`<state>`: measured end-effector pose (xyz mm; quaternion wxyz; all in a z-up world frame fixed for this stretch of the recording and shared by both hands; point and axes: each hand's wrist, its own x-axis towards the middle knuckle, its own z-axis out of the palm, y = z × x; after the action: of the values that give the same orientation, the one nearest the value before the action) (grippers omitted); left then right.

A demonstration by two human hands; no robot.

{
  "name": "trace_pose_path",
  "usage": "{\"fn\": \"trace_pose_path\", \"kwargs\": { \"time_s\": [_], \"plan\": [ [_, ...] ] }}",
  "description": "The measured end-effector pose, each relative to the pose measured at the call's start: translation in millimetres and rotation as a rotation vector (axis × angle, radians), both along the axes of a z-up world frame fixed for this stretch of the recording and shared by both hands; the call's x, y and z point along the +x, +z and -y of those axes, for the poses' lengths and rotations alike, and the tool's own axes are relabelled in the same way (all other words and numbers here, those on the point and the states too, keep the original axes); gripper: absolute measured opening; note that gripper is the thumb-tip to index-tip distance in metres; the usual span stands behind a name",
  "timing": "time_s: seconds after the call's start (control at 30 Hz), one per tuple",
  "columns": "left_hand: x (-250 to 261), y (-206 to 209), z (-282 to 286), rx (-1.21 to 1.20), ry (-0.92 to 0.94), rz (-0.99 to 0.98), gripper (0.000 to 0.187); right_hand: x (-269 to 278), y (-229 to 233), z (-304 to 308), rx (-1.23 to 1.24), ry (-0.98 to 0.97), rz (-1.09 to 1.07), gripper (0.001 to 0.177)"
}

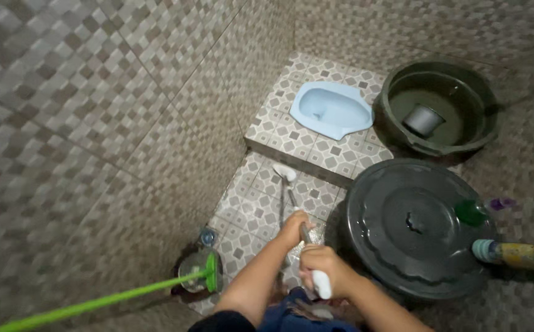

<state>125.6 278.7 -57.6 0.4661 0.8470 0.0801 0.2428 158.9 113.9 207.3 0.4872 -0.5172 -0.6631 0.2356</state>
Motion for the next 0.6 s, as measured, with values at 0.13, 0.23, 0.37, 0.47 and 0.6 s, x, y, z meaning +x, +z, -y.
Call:
{"fn": "trace_pose_path", "kwargs": {
  "time_s": [0.13,0.23,0.37,0.47,0.6],
  "plan": [
    [13.2,-15.9,-32.5,0.182,-0.048,0.137,0.022,-13.7,8.7,-28.5,0.032,-0.215,0.017,0.015],
    [36.5,-7.8,-8.3,-0.095,-0.186,-0.081,0.019,-14.6,33.4,-19.7,-0.06,-0.419,-0.031,0.019],
    [59.5,12.4,39.1,-0.215,-0.28,0.093,0.01,-19.4,56.6,-9.6,-0.112,-0.664,0.006,0.019],
    [60.6,19.1,40.6,-0.619,-0.462,-0.154,0.005,-28.9,60.7,-11.2,-0.091,-0.725,0.013,0.019],
    [54.0,6.4,36.3,-1.165,-0.392,-0.412,0.025,-40.6,56.3,-28.4,-0.181,-0.742,-0.016,0.017]
  ]
}}
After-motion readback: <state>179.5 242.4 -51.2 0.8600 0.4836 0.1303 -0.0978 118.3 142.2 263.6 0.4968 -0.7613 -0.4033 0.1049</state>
